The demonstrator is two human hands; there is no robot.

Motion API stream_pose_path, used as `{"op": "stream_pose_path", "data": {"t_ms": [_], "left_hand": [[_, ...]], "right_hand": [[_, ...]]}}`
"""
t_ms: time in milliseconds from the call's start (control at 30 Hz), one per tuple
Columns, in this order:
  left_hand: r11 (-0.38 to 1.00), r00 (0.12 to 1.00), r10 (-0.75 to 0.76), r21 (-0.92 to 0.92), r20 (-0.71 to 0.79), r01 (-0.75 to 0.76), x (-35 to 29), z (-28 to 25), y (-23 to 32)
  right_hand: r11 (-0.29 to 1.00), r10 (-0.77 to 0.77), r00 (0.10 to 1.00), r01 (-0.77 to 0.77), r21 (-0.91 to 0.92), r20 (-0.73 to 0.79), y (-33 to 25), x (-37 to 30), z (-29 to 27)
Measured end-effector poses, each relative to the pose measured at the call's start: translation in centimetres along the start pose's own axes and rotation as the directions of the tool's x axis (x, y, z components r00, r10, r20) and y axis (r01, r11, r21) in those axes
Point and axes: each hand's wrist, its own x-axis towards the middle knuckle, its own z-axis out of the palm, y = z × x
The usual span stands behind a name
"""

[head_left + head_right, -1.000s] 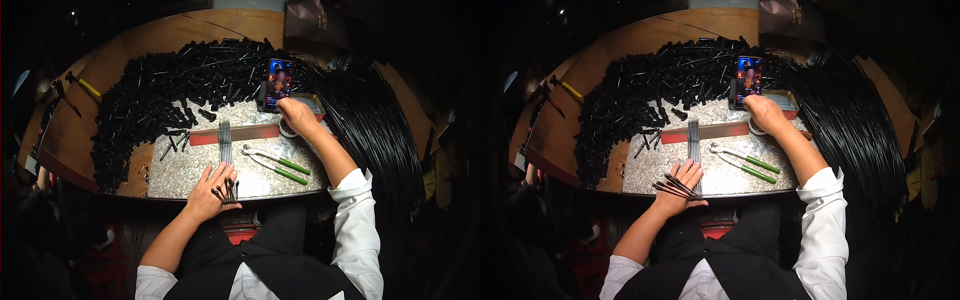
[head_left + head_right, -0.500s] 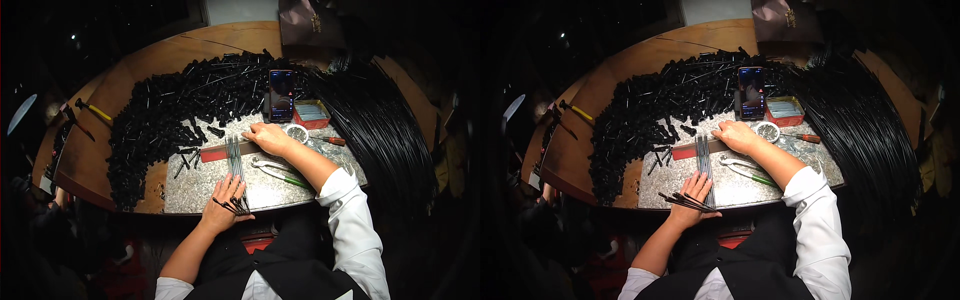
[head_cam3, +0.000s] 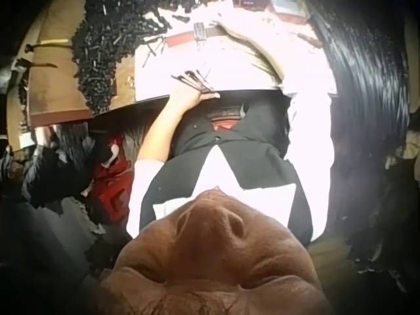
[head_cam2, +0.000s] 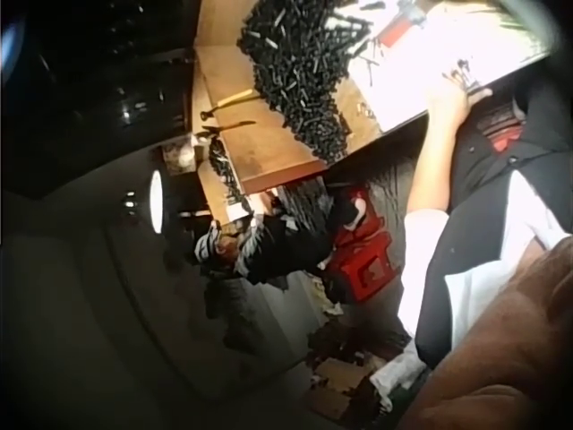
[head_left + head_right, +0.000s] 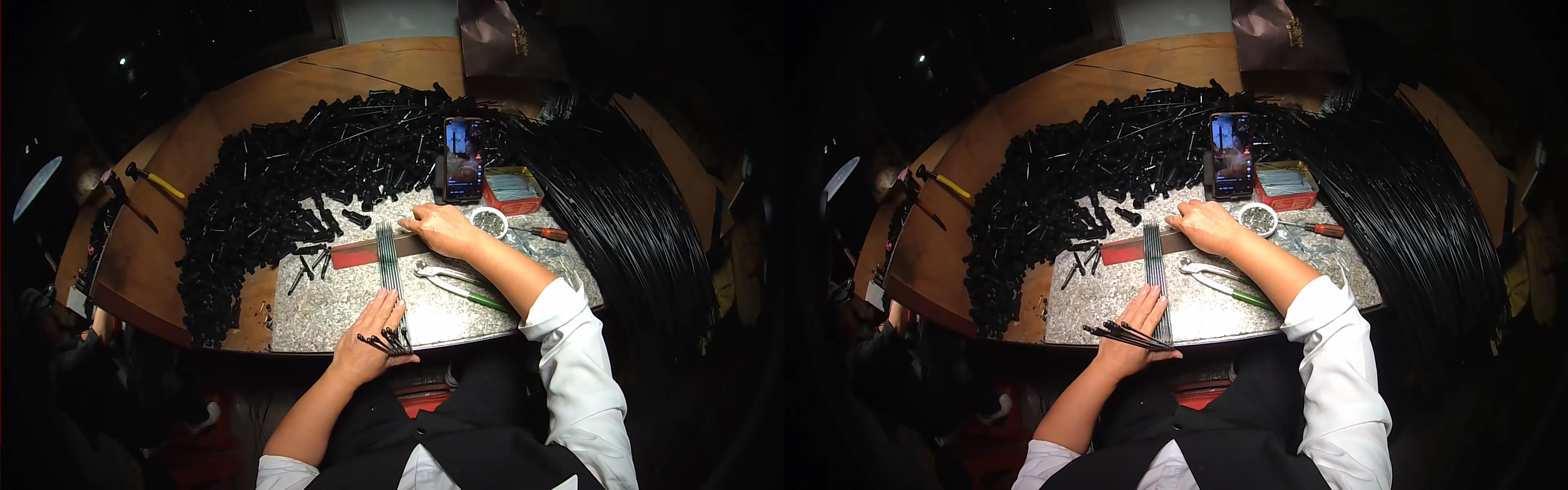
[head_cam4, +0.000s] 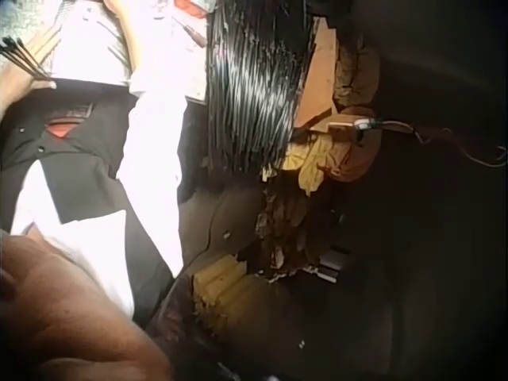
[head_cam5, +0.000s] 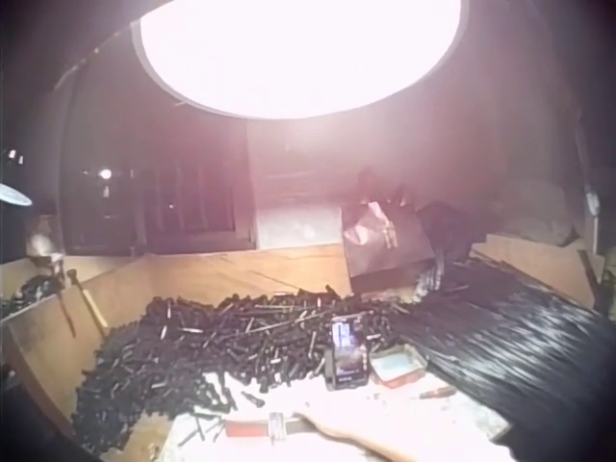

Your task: Assembling bundles of wires into connectors and securing them using tools.

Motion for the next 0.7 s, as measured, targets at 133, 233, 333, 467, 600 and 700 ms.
{"op": "stream_pose_path", "data": {"t_ms": [133, 233, 333, 467, 600, 700], "left_hand": [[1.0, 1.0, -0.006, -0.003, -0.002, 0.006, 0.0, -0.2, 0.2], [1.0, 1.0, -0.009, 0.001, 0.009, 0.009, 0.1, -0.1, 0.1], [1.0, 1.0, -0.001, -0.003, -0.003, 0.001, 0.0, -0.1, 0.1], [1.0, 1.0, -0.002, 0.002, 0.011, 0.002, 0.1, -0.2, 0.1], [1.0, 1.0, -0.004, 0.0, 0.018, 0.004, 0.2, -0.2, 0.1], [1.0, 1.0, -0.004, -0.016, 0.002, 0.004, 0.1, -0.3, 0.1]], "right_hand": [[1.0, 0.014, 1.0, -0.014, 0.005, 0.009, 0.0, 0.0, 0.0], [1.0, 0.009, 1.0, -0.009, -0.025, 0.024, 0.0, 0.0, 0.0], [1.0, 0.015, 1.0, -0.015, -0.004, 0.025, 0.0, 0.1, 0.0], [1.0, 0.01, 0.999, -0.01, -0.017, 0.031, -0.1, 0.2, 0.0], [0.998, 0.041, 0.999, -0.041, 0.051, -0.003, 0.2, 0.1, 0.1], [0.992, 0.103, 0.993, -0.098, 0.082, -0.059, 1.2, 0.3, 0.0]]}}
